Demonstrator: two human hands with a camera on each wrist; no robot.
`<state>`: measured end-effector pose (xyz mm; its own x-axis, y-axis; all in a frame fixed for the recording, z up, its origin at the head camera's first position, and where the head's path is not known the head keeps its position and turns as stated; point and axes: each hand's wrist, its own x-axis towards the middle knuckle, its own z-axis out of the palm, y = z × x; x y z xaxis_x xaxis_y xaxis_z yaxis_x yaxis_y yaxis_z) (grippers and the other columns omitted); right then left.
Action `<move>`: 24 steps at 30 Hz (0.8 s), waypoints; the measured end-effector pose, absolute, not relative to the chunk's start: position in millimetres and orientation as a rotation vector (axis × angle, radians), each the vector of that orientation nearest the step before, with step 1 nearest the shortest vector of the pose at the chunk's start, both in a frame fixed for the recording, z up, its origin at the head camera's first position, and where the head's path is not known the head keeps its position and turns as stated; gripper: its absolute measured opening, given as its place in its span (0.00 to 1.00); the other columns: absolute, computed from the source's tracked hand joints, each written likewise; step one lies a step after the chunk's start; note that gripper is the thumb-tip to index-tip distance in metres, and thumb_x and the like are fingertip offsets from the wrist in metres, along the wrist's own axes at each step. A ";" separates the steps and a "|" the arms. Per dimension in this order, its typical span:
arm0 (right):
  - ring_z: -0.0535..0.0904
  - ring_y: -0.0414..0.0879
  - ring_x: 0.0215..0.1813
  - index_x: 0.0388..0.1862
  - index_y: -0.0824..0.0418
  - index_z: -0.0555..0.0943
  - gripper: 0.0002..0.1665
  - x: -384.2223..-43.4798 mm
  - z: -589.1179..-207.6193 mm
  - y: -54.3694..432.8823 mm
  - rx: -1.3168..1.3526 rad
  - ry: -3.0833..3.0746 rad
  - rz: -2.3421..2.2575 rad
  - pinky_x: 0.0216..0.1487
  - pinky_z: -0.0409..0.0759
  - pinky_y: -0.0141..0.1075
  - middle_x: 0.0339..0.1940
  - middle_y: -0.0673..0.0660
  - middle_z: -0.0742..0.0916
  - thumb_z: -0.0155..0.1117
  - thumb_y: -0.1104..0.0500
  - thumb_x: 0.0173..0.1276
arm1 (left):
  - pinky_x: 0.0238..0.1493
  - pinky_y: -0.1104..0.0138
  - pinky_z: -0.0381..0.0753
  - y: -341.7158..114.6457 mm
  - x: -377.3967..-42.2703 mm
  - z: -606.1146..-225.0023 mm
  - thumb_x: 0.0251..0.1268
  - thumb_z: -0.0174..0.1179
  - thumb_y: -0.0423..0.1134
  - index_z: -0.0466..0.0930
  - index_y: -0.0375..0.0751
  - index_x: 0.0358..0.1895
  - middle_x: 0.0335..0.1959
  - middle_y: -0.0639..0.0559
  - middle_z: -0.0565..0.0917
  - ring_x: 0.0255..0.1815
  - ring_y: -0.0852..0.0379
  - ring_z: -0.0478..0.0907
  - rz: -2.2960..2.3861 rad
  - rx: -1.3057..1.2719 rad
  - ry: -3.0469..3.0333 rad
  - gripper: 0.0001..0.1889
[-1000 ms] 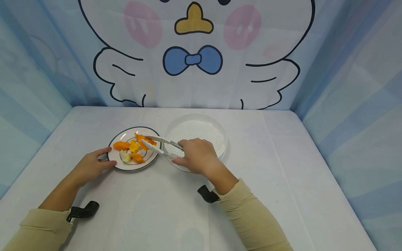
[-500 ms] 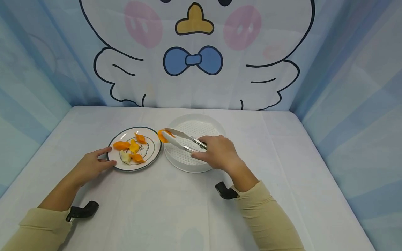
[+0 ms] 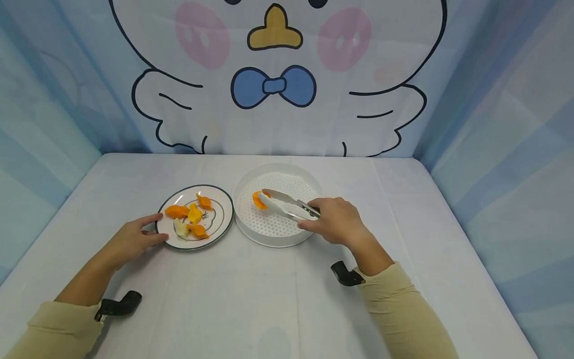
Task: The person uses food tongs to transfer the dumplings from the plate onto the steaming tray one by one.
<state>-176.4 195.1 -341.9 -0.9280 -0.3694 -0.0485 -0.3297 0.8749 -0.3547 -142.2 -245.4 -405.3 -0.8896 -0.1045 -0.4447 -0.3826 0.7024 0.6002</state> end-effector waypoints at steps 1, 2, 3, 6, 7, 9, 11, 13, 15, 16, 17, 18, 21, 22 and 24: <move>0.78 0.50 0.37 0.63 0.62 0.81 0.36 -176.5 -341.9 197.1 -0.545 2.932 -0.519 0.34 0.71 0.40 0.52 0.60 0.87 0.70 0.42 0.63 | 0.57 0.46 0.73 -245.1 -141.8 -405.4 0.69 0.62 0.50 0.52 0.38 0.79 0.63 0.26 0.70 0.52 0.38 0.70 1.012 -0.376 2.533 0.42; 0.78 0.50 0.38 0.63 0.62 0.81 0.36 -176.5 -342.0 199.0 -0.542 2.934 -0.514 0.34 0.72 0.40 0.52 0.60 0.87 0.70 0.42 0.63 | 0.56 0.46 0.73 -244.5 -141.4 -405.6 0.69 0.62 0.50 0.52 0.38 0.79 0.62 0.26 0.70 0.52 0.39 0.70 1.011 -0.373 2.533 0.42; 0.79 0.50 0.38 0.63 0.62 0.81 0.36 -176.5 -342.1 200.7 -0.540 2.935 -0.509 0.34 0.72 0.41 0.52 0.60 0.87 0.70 0.42 0.63 | 0.55 0.47 0.74 -243.7 -140.9 -405.8 0.69 0.62 0.49 0.52 0.37 0.79 0.61 0.27 0.71 0.51 0.39 0.70 1.014 -0.367 2.534 0.42; 0.79 0.51 0.40 0.63 0.63 0.81 0.36 -175.9 -341.8 205.5 -0.529 2.941 -0.493 0.35 0.72 0.41 0.53 0.61 0.87 0.70 0.41 0.63 | 0.49 0.52 0.76 -239.8 -139.5 -406.0 0.69 0.63 0.49 0.54 0.36 0.79 0.56 0.30 0.74 0.48 0.42 0.71 1.018 -0.349 2.538 0.42; 0.79 0.51 0.40 0.63 0.63 0.81 0.36 -175.8 -341.7 206.9 -0.525 2.942 -0.492 0.35 0.72 0.42 0.53 0.61 0.87 0.70 0.41 0.63 | 0.46 0.54 0.76 -238.5 -139.2 -406.0 0.69 0.63 0.48 0.54 0.36 0.79 0.54 0.32 0.74 0.47 0.42 0.71 1.020 -0.343 2.539 0.42; 0.80 0.52 0.40 0.62 0.64 0.81 0.37 -175.6 -341.9 209.6 -0.517 2.941 -0.493 0.36 0.73 0.42 0.52 0.61 0.87 0.70 0.42 0.62 | 0.42 0.58 0.74 -235.8 -138.5 -405.8 0.68 0.63 0.48 0.54 0.36 0.78 0.49 0.35 0.75 0.44 0.44 0.71 1.019 -0.336 2.543 0.41; 0.80 0.52 0.41 0.62 0.64 0.81 0.37 -175.8 -343.1 212.0 -0.512 2.939 -0.496 0.37 0.74 0.43 0.52 0.61 0.87 0.71 0.42 0.62 | 0.39 0.59 0.73 -234.0 -138.1 -405.9 0.68 0.63 0.48 0.55 0.37 0.78 0.46 0.37 0.75 0.43 0.45 0.71 1.011 -0.332 2.546 0.41; 0.81 0.52 0.42 0.62 0.65 0.81 0.37 -176.4 -344.5 213.8 -0.509 2.934 -0.499 0.38 0.74 0.43 0.52 0.61 0.87 0.71 0.41 0.62 | 0.38 0.60 0.72 -232.5 -137.9 -405.8 0.68 0.63 0.48 0.55 0.37 0.78 0.45 0.38 0.75 0.42 0.46 0.71 1.007 -0.330 2.549 0.41; 0.81 0.52 0.43 0.62 0.65 0.81 0.37 -177.1 -346.0 215.1 -0.507 2.928 -0.499 0.38 0.74 0.43 0.52 0.61 0.87 0.71 0.41 0.62 | 0.37 0.60 0.72 -231.5 -138.0 -405.6 0.68 0.63 0.48 0.55 0.37 0.78 0.44 0.39 0.75 0.41 0.46 0.70 1.003 -0.326 2.552 0.41; 0.81 0.52 0.42 0.63 0.65 0.80 0.38 -177.4 -346.6 215.6 -0.504 2.925 -0.500 0.38 0.74 0.43 0.52 0.62 0.87 0.71 0.41 0.62 | 0.37 0.60 0.72 -231.3 -138.0 -405.5 0.68 0.63 0.48 0.55 0.37 0.78 0.44 0.39 0.75 0.41 0.46 0.70 1.001 -0.322 2.554 0.41; 0.80 0.52 0.42 0.63 0.65 0.80 0.38 -177.8 -347.2 215.9 -0.501 2.922 -0.501 0.38 0.74 0.43 0.53 0.62 0.87 0.71 0.41 0.62 | 0.37 0.60 0.72 -231.2 -138.1 -405.3 0.68 0.63 0.48 0.54 0.37 0.79 0.44 0.39 0.75 0.41 0.46 0.70 0.999 -0.317 2.556 0.41; 0.80 0.52 0.43 0.63 0.65 0.80 0.38 -178.0 -347.7 216.1 -0.497 2.919 -0.502 0.38 0.74 0.43 0.53 0.62 0.87 0.71 0.41 0.62 | 0.37 0.60 0.72 -231.0 -138.0 -405.2 0.68 0.63 0.48 0.54 0.37 0.79 0.44 0.39 0.75 0.41 0.46 0.70 0.998 -0.315 2.557 0.42; 0.80 0.53 0.44 0.64 0.65 0.79 0.39 -178.3 -348.3 216.5 -0.480 2.916 -0.507 0.39 0.75 0.44 0.54 0.63 0.86 0.71 0.40 0.62 | 0.37 0.60 0.72 -231.1 -138.1 -404.4 0.68 0.63 0.47 0.53 0.37 0.79 0.43 0.39 0.75 0.41 0.46 0.70 0.995 -0.307 2.561 0.42; 0.80 0.54 0.45 0.64 0.65 0.79 0.40 -178.4 -347.9 216.2 -0.474 2.913 -0.504 0.40 0.75 0.45 0.55 0.64 0.86 0.71 0.40 0.61 | 0.37 0.61 0.72 -231.3 -137.8 -404.7 0.68 0.63 0.47 0.53 0.37 0.79 0.42 0.39 0.75 0.40 0.47 0.71 0.997 -0.307 2.559 0.42; 0.80 0.55 0.46 0.65 0.65 0.79 0.41 -178.4 -347.3 215.7 -0.467 2.911 -0.496 0.40 0.75 0.45 0.56 0.65 0.85 0.70 0.40 0.61 | 0.36 0.60 0.72 -231.9 -137.4 -404.9 0.68 0.63 0.47 0.52 0.37 0.79 0.41 0.40 0.76 0.40 0.47 0.71 1.005 -0.305 2.553 0.42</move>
